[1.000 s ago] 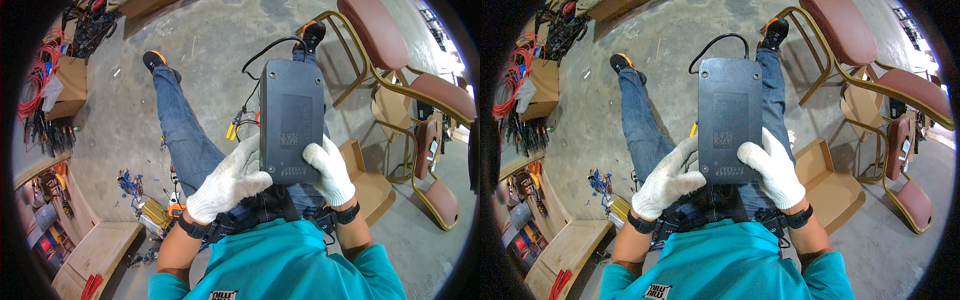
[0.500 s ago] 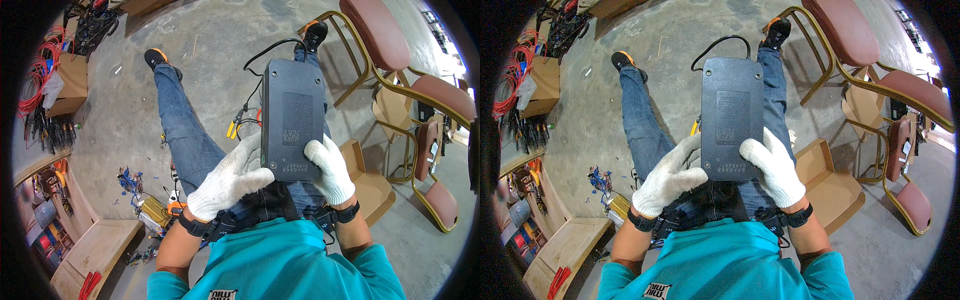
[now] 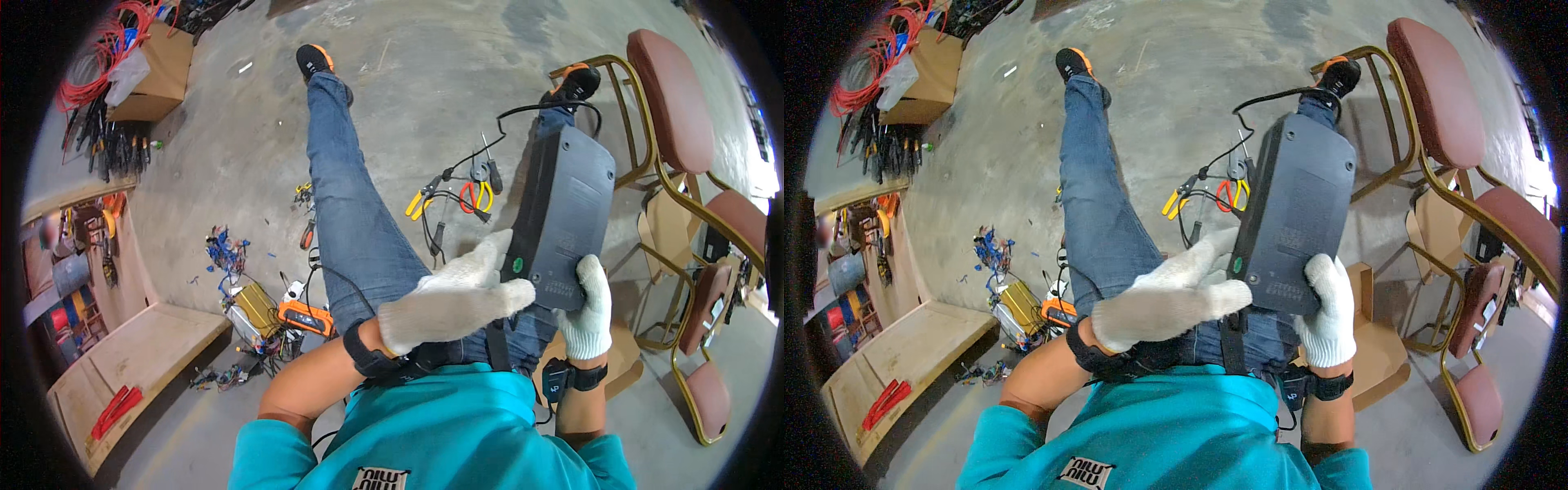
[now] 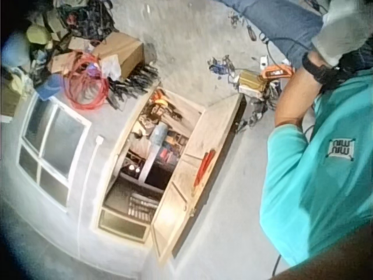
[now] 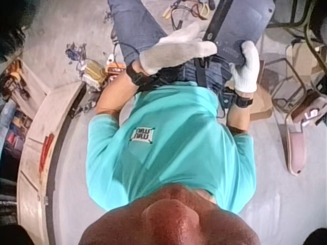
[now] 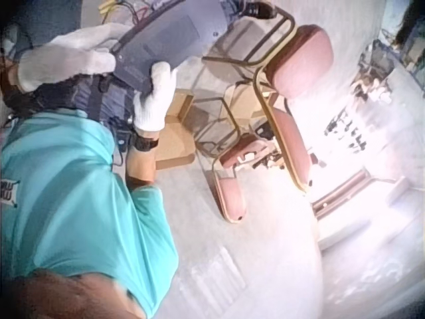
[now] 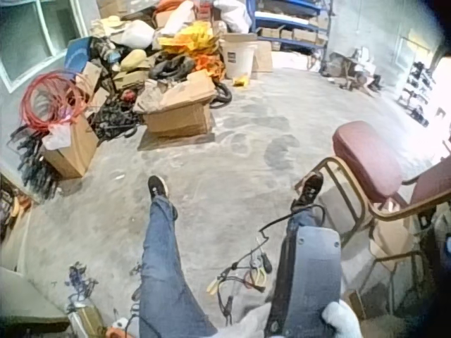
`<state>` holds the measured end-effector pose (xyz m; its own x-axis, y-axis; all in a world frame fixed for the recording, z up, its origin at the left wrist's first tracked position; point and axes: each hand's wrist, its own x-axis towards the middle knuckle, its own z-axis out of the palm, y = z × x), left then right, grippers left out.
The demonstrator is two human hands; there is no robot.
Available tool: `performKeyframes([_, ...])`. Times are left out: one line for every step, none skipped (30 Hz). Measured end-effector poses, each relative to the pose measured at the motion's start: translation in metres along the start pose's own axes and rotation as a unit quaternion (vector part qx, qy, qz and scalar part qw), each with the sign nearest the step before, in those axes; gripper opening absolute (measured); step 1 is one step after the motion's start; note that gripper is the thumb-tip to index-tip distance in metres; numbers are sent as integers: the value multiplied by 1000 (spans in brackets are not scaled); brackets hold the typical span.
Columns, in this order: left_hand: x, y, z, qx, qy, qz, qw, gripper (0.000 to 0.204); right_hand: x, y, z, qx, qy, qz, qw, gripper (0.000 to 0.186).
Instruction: Strip electrical wires and inspect an electronic power brick and connector.
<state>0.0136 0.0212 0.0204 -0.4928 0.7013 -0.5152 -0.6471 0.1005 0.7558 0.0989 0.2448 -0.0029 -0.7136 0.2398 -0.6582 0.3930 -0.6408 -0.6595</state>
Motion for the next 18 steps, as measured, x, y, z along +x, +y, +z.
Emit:
performKeyframes([-1,1,2,-10,2,-11,1000,69,1,1,-2,-2,-5,4,1000,33])
performKeyframes([-1,1,4,-20,2,-23,1000,67,3,3,-7,1,-6,3,1000,34])
performKeyframes([2,-14,4,-17,6,28,999,62,4,4,-10,3,-8,1,1000,34])
performKeyframes([3,-17,5,-18,9,28,999,62,4,3,-11,2,-11,3,1000,34])
performKeyframes([3,-19,5,4,19,27,999,61,4,3,-12,11,-11,5,1000,34])
performKeyframes([2,-19,5,26,28,26,999,60,4,2,-13,19,-11,6,1000,35])
performKeyframes([1,-18,4,26,30,26,999,60,4,2,-13,18,-12,7,1000,35])
performKeyframes([-2,-16,2,81,20,60,995,60,4,1,-13,17,-17,10,1000,35])
performKeyframes([-3,-14,1,137,9,92,986,61,3,0,-13,16,-21,13,1000,36])
performKeyframes([-3,-17,0,138,11,94,986,61,1,-1,-10,17,-24,12,1000,36])
performKeyframes([-1,-23,0,151,22,131,980,60,-3,-1,-8,-38,-37,-21,998,36])
performKeyframes([0,-26,-1,163,32,169,972,59,-5,-1,-5,-92,-50,-55,993,35])
performKeyframes([0,-28,0,164,32,170,971,59,-4,-3,-3,-92,-51,-57,993,35])
performKeyframes([0,-29,1,158,47,194,967,53,-2,-4,0,-67,-56,-37,995,36])
performKeyframes([1,-30,1,152,61,219,962,48,-1,-4,1,-43,-61,-17,997,36])
performKeyframes([2,-32,2,153,61,220,962,48,0,-4,3,-43,-62,-18,997,36])
performKeyframes([4,-34,2,93,61,173,979,52,0,-3,4,-37,-63,-16,997,36])
performKeyframes([5,-35,2,33,60,126,990,55,0,-3,6,-31,-64,-13,997,35])
